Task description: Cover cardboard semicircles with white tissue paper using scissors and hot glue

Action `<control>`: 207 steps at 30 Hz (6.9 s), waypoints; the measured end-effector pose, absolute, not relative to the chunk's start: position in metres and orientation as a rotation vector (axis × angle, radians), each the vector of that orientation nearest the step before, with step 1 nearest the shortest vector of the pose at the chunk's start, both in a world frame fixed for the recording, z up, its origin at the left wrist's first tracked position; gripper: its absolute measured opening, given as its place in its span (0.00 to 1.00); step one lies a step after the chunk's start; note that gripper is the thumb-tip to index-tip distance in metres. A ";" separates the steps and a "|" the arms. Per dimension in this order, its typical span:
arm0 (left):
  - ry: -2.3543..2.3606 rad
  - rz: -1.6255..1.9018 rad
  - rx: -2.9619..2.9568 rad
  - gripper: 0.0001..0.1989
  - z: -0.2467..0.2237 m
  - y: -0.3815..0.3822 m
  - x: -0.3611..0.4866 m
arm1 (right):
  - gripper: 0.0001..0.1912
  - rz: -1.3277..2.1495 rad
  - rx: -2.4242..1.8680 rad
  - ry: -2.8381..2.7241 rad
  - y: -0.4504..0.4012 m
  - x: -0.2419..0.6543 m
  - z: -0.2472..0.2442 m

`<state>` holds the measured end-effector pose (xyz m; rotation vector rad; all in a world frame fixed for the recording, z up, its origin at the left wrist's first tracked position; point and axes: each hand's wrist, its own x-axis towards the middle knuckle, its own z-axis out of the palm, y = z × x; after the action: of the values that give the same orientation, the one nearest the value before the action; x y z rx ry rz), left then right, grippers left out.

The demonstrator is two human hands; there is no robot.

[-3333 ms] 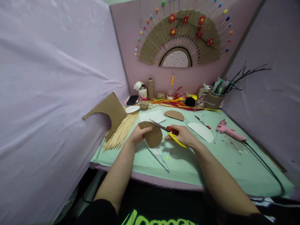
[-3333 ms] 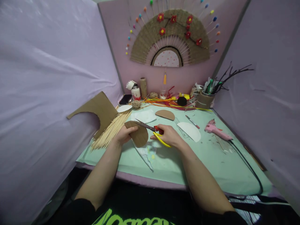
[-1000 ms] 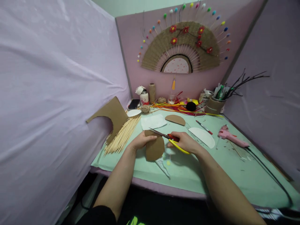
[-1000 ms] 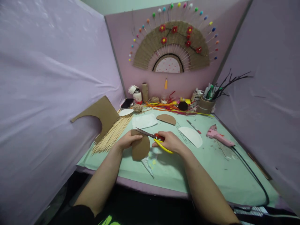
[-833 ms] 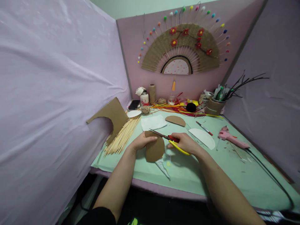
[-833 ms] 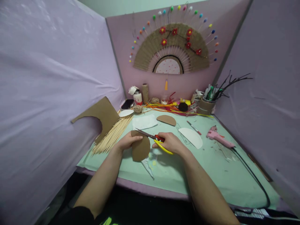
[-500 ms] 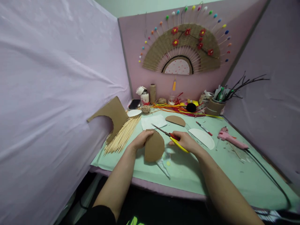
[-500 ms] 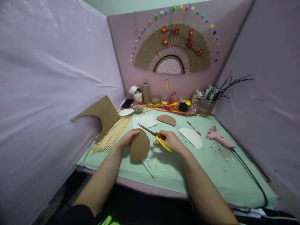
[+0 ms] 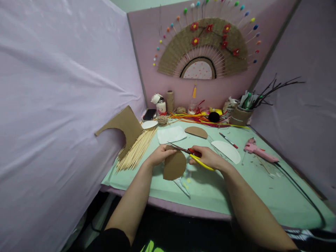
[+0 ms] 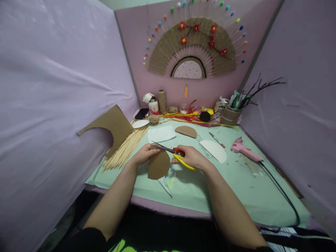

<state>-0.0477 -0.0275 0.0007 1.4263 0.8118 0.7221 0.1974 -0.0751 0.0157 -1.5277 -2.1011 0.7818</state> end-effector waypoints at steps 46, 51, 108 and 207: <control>0.797 0.609 1.416 0.23 0.005 -0.031 -0.044 | 0.19 0.986 -1.542 -2.123 -0.079 0.203 0.027; 0.787 0.611 1.413 0.23 0.004 -0.031 -0.044 | 0.19 1.010 -1.540 -2.094 -0.078 0.204 0.026; 0.933 1.816 0.022 0.07 0.006 0.012 -0.060 | 0.16 0.279 -2.387 -1.879 -0.056 0.216 0.001; 1.183 0.198 2.401 0.22 -0.009 -0.068 -0.065 | 0.41 0.738 -1.227 -1.947 -0.071 0.188 0.004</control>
<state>-0.0650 -0.0683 -0.0085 2.4009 1.1832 0.1983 0.1880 -0.0713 0.0043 -1.2267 -1.9467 0.7381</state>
